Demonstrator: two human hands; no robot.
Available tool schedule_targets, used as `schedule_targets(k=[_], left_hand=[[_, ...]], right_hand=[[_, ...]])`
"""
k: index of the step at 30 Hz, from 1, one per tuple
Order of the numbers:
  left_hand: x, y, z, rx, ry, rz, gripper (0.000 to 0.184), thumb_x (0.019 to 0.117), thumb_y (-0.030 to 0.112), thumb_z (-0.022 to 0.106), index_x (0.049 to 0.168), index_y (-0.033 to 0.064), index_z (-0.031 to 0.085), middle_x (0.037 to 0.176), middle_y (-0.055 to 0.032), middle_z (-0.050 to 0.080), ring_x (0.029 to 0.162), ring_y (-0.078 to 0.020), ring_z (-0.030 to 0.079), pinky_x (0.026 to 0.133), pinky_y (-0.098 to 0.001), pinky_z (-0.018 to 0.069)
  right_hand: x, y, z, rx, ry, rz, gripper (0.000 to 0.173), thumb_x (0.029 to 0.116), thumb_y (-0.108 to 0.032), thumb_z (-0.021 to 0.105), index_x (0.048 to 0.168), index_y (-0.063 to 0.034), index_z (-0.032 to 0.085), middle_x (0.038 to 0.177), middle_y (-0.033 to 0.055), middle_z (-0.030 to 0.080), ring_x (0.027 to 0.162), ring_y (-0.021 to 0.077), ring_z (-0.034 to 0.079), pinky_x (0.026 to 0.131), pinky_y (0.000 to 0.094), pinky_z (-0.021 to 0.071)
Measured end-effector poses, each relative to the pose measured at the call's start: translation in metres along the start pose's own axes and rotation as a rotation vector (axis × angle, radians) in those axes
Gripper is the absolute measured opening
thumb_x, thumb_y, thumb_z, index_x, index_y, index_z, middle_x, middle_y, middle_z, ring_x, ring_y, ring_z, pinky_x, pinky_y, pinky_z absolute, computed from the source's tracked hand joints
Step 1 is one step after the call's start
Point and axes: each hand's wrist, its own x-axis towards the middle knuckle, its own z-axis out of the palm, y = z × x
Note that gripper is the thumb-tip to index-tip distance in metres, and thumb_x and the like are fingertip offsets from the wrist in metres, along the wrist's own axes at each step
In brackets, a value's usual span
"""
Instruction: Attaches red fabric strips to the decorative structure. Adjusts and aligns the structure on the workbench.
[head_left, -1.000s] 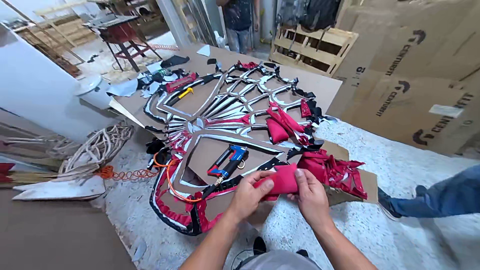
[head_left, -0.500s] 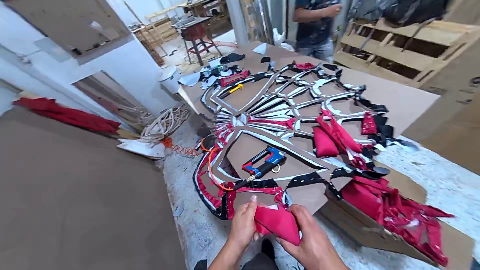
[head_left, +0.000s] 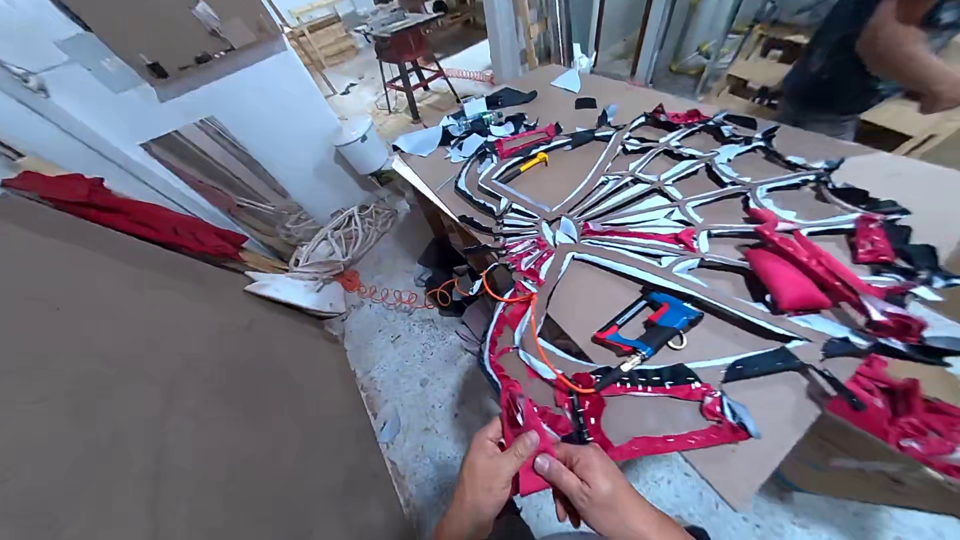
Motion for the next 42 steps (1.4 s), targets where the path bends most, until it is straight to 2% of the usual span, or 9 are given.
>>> schedule_targets(k=[7,17,20,24,28,31,33,36,42], left_hand=[[0.046,0.068,-0.154,0.204,0.121,-0.044,0.041,0.1020,0.025,0.062,0.131,-0.0034,0.059,0.100,-0.0155,0.075,0.081,-0.0269,0.076,0.074,-0.0452,0.0666],[0.216,0.120,-0.249,0.636,0.018,-0.039,0.037,0.0923,0.046,0.072,0.102,0.0102,0.077,0.076,-0.0037,0.074,0.060,-0.0154,0.069,0.054,-0.0345,0.0594],[0.271,0.133,-0.264,0.817,-0.103,-0.142,0.042,0.0925,0.054,0.069,0.103,0.0145,0.077,0.081,0.0006,0.075,0.071,-0.0129,0.073,0.068,-0.0369,0.0633],[0.338,0.156,-0.274,0.982,-0.574,-0.293,0.058,0.0916,0.057,0.068,0.129,0.0120,0.064,0.105,-0.0038,0.075,0.092,-0.0149,0.073,0.086,-0.0422,0.0618],[0.397,0.169,-0.277,0.773,-0.813,-0.284,0.078,0.0809,0.040,0.084,0.144,0.0085,0.051,0.126,-0.0052,0.069,0.109,-0.0147,0.069,0.096,-0.0397,0.0597],[0.455,0.160,-0.283,0.329,-0.783,-0.241,0.080,0.0820,0.029,0.085,0.145,-0.0031,0.048,0.130,-0.0137,0.067,0.115,-0.0228,0.068,0.099,-0.0423,0.0588],[0.500,0.154,-0.283,0.220,-0.726,-0.269,0.062,0.0887,0.018,0.078,0.139,-0.0073,0.052,0.124,-0.0171,0.069,0.111,-0.0253,0.069,0.097,-0.0437,0.0588],[0.584,0.164,-0.277,0.553,-0.612,-0.221,0.040,0.0954,0.015,0.068,0.132,0.0002,0.061,0.114,-0.0140,0.072,0.104,-0.0230,0.071,0.094,-0.0438,0.0604],[0.761,0.191,-0.266,0.849,-0.578,-0.332,0.047,0.1058,0.012,0.055,0.147,0.0010,0.037,0.112,-0.0238,0.067,0.086,-0.0317,0.074,0.079,-0.0472,0.0637]], right_hand=[[0.116,-0.059,0.061,-0.051,-0.035,0.028,0.049,0.1037,-0.056,0.051,0.098,-0.0114,0.069,0.075,0.0014,0.070,0.064,0.0148,0.068,0.064,0.0387,0.0587],[0.234,-0.025,0.040,0.182,0.215,0.170,0.042,0.1048,-0.051,0.052,0.100,-0.0126,0.069,0.075,0.0006,0.071,0.062,0.0147,0.068,0.063,0.0362,0.0588],[0.283,-0.033,0.025,0.333,0.310,0.186,0.039,0.1061,-0.046,0.052,0.106,-0.0104,0.068,0.080,0.0026,0.072,0.065,0.0164,0.068,0.063,0.0363,0.0592],[0.348,-0.077,0.005,0.462,0.389,0.103,0.047,0.1055,-0.047,0.053,0.138,-0.0127,0.058,0.102,0.0028,0.074,0.083,0.0173,0.073,0.075,0.0380,0.0630],[0.402,-0.109,-0.019,0.518,0.612,0.125,0.035,0.1025,-0.042,0.060,0.114,-0.0092,0.064,0.083,0.0019,0.073,0.069,0.0162,0.072,0.067,0.0362,0.0631],[0.442,-0.116,-0.047,0.687,0.830,0.121,0.030,0.1045,-0.031,0.059,0.110,-0.0015,0.063,0.084,0.0085,0.074,0.072,0.0203,0.073,0.070,0.0378,0.0644],[0.468,-0.117,-0.062,0.755,0.923,0.119,0.028,0.1060,-0.026,0.057,0.115,-0.0002,0.064,0.094,0.0100,0.075,0.083,0.0207,0.075,0.080,0.0376,0.0643],[0.501,-0.118,-0.075,0.773,1.019,0.161,0.038,0.1071,-0.026,0.055,0.137,-0.0028,0.058,0.116,0.0086,0.075,0.100,0.0223,0.075,0.092,0.0389,0.0629],[0.524,-0.118,-0.071,0.762,1.228,0.211,0.035,0.1063,-0.022,0.054,0.133,0.0002,0.061,0.112,0.0121,0.075,0.098,0.0265,0.075,0.091,0.0426,0.0635]])
